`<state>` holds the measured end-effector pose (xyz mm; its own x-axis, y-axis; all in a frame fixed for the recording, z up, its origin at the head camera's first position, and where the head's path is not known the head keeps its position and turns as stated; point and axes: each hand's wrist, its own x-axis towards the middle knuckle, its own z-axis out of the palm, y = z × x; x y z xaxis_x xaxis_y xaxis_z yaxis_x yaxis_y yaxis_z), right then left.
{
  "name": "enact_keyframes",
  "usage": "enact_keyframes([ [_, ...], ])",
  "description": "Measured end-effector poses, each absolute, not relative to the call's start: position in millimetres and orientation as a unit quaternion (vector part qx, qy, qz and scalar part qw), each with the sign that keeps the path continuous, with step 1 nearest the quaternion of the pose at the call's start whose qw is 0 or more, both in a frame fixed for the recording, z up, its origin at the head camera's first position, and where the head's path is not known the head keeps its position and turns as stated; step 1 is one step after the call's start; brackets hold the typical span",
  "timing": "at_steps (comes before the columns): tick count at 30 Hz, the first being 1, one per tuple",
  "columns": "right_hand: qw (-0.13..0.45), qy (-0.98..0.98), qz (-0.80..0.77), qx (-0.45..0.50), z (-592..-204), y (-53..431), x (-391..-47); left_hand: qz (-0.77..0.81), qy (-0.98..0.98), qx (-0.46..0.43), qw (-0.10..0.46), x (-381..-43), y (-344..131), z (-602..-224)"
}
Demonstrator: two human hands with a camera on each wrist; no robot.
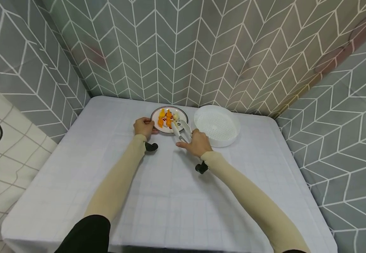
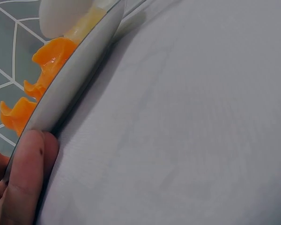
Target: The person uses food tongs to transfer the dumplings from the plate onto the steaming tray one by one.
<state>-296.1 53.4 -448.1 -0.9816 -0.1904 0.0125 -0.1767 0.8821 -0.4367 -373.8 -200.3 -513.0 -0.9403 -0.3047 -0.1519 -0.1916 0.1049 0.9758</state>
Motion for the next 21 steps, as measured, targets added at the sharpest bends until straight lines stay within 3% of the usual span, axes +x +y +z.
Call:
enact_keyframes([
  [21, 0.036, 0.974, -0.197, -0.103, -441, 44, -310, -0.654, -0.735, 0.175, 0.037, -373, -200, -509],
])
